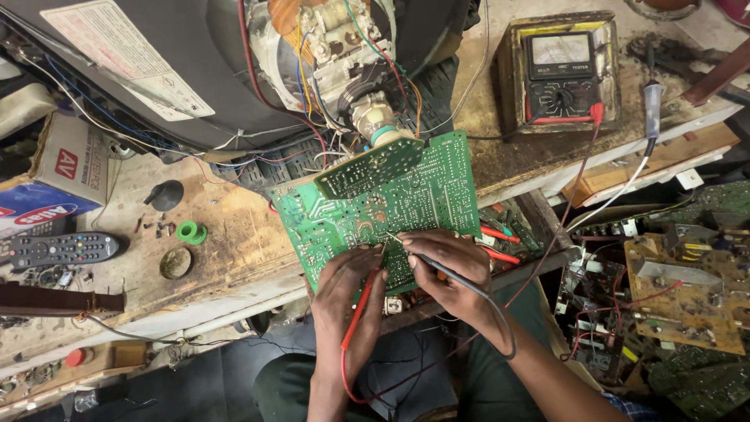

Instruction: The person sits on the floor and works on a green circuit board, using a soldering iron to solder components and a multimeter to test connections. The person handles the board, soldering iron, and multimeter probes throughout the task.

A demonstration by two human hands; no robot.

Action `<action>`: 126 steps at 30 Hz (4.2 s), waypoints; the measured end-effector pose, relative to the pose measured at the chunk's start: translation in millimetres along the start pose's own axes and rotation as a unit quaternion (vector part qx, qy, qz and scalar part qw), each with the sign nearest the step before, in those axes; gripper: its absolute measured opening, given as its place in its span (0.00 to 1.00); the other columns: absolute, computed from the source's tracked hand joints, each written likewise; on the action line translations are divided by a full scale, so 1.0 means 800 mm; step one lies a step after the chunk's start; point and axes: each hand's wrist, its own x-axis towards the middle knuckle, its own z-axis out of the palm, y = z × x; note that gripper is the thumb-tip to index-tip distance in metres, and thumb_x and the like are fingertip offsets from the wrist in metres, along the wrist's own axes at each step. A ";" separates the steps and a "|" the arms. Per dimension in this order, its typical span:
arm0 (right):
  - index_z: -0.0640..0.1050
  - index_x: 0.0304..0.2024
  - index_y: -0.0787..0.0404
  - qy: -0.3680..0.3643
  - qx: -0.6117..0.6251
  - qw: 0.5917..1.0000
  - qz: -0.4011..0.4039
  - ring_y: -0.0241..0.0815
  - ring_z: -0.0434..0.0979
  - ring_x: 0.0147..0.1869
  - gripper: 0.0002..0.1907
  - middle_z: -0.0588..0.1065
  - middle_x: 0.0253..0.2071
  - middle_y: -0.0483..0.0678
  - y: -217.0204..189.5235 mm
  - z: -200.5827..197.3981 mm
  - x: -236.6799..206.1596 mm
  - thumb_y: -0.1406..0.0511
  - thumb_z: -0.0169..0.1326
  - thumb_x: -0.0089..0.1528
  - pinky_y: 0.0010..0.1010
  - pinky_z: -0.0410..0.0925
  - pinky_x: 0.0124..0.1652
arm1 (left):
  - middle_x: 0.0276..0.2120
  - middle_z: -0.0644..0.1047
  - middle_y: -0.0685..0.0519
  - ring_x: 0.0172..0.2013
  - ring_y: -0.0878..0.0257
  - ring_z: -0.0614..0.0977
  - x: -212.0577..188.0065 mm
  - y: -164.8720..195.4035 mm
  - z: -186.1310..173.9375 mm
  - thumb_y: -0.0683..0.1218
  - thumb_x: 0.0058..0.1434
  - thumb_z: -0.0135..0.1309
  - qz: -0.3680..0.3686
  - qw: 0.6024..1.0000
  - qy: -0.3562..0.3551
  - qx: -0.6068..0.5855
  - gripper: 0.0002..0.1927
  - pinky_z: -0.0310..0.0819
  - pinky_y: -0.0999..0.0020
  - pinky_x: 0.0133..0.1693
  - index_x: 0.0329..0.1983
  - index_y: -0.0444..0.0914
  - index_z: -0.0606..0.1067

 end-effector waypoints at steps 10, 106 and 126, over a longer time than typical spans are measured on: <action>0.80 0.48 0.66 0.013 -0.020 0.999 -0.038 0.43 0.85 0.49 0.12 0.81 0.50 0.54 0.003 0.003 0.000 0.76 0.60 0.62 0.29 0.80 0.45 | 0.46 0.83 0.47 0.52 0.53 0.82 0.001 -0.001 -0.002 0.37 0.59 0.60 0.016 1.000 0.007 0.018 0.13 0.74 0.59 0.55 0.48 0.34 0.80; 0.79 0.48 0.68 -0.019 -0.009 1.000 -0.006 0.44 0.85 0.48 0.09 0.81 0.50 0.57 0.001 0.007 -0.002 0.73 0.58 0.64 0.27 0.77 0.42 | 0.47 0.83 0.47 0.54 0.50 0.82 0.000 -0.005 -0.014 0.36 0.61 0.59 0.020 0.999 0.011 -0.022 0.10 0.77 0.59 0.57 0.46 0.32 0.79; 0.79 0.50 0.67 -0.022 -0.005 1.000 -0.016 0.44 0.85 0.50 0.11 0.81 0.51 0.56 0.001 0.005 -0.001 0.74 0.57 0.64 0.28 0.78 0.44 | 0.47 0.83 0.47 0.55 0.51 0.82 -0.002 -0.004 -0.012 0.37 0.62 0.59 0.008 1.000 0.010 -0.009 0.10 0.76 0.60 0.57 0.47 0.33 0.79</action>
